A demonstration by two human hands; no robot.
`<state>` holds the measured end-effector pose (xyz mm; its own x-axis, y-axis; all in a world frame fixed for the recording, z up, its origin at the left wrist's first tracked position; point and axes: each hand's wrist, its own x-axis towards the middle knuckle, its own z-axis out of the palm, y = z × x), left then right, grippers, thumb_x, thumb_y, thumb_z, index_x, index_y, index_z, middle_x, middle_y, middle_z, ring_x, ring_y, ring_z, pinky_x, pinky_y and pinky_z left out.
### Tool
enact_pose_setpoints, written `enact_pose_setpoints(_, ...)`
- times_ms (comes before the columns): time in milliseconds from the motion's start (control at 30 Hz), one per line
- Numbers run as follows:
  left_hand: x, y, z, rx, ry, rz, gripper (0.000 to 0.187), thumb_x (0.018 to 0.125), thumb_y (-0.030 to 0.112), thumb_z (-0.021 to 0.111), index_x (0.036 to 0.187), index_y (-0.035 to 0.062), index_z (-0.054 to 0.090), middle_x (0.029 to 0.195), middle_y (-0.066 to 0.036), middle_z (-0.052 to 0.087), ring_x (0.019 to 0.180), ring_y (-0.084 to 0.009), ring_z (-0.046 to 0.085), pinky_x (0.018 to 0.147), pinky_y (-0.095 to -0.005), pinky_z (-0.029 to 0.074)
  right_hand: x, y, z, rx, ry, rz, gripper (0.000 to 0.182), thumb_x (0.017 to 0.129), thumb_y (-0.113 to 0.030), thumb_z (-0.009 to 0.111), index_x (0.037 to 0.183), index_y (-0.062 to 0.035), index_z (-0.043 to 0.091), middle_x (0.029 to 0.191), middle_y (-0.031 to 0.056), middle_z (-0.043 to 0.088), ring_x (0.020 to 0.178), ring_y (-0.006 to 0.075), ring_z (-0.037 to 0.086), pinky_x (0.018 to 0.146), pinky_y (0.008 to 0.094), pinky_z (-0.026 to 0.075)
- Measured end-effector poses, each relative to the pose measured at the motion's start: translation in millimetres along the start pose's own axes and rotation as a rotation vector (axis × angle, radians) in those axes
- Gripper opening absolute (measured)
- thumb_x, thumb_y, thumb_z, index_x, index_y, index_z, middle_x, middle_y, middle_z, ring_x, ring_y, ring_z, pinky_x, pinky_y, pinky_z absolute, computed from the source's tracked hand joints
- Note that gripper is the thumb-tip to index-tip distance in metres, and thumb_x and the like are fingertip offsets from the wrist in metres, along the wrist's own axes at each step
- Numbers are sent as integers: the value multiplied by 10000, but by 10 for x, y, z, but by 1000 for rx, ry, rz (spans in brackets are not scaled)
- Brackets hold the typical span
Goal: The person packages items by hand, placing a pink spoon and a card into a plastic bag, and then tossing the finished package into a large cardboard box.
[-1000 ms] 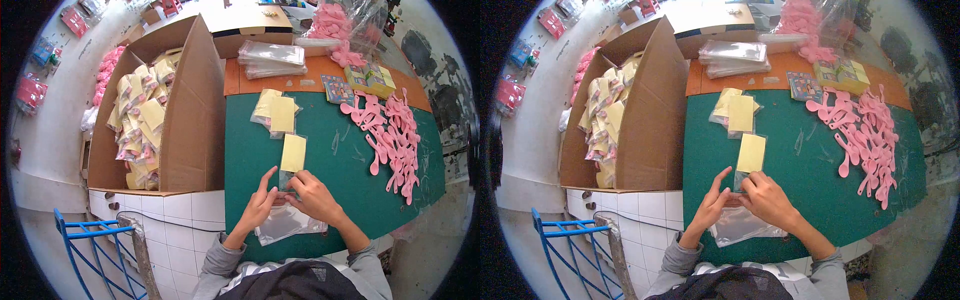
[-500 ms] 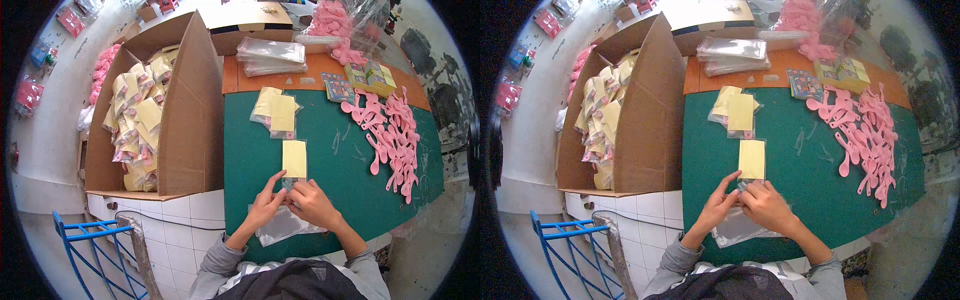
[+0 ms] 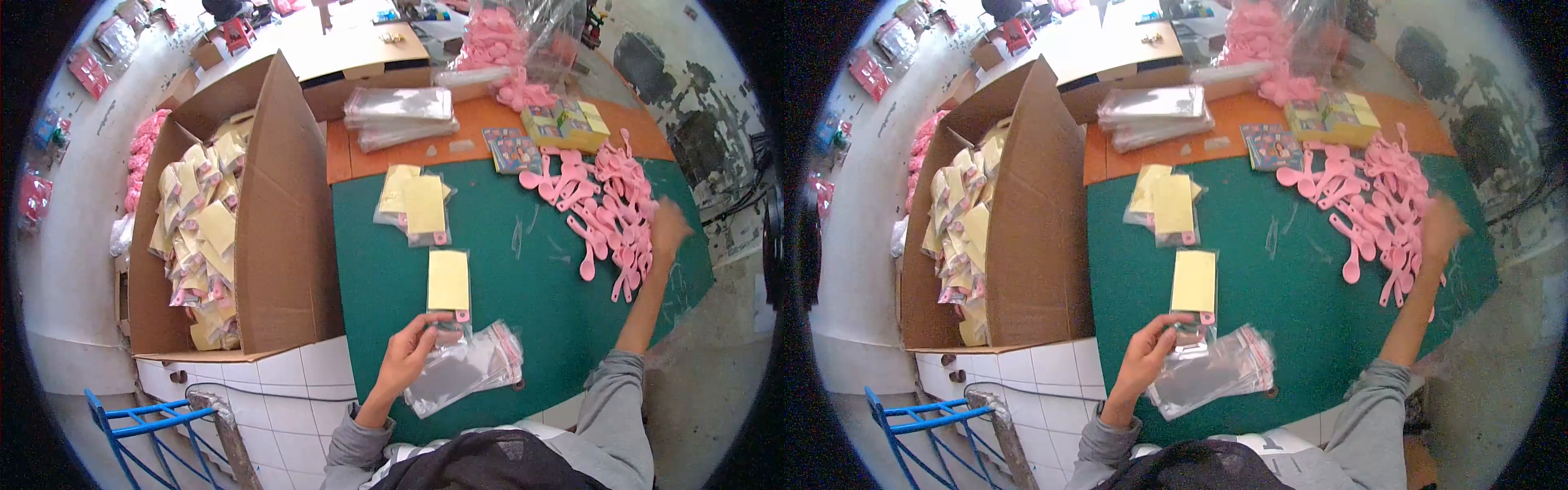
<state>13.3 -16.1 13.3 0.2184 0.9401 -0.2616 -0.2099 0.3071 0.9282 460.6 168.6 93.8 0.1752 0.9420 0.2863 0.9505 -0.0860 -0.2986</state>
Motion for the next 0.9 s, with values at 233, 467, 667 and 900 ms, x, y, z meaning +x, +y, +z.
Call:
enact_pose_setpoints(233,18,42,-10,-142,-114,2,273,970,100,348,1197,-2,459,1017,-130,659,1002,-121,594,834,-232,444,-1365,-1595,259,441,-305,-700,710,655,-214,803,1251,-79,440,1276,136,424,1132,322,447,860,407,439)
enact_pose_setpoints(467,12,52,8,-162,-166,62,281,970,85,358,1238,9,395,1044,-155,635,1018,-181,597,890,-308,453,-1670,-1988,679,699,-336,-605,248,633,2,727,843,-85,627,914,86,520,827,212,588,707,313,509)
enact_pose_setpoints(667,64,95,45,432,-35,150,334,866,-19,529,1174,46,418,956,-129,643,912,-197,641,764,-307,522,-1718,-1838,754,823,-445,-526,229,636,45,709,819,-65,624,937,83,525,823,198,589,711,305,518)
enact_pose_setpoints(900,127,93,116,606,101,252,128,807,23,639,918,6,578,860,-80,615,735,-180,642,634,-272,540,-1760,-1819,801,1008,-636,-194,95,757,-48,690,816,-16,623,924,80,540,813,151,598,703,272,515)
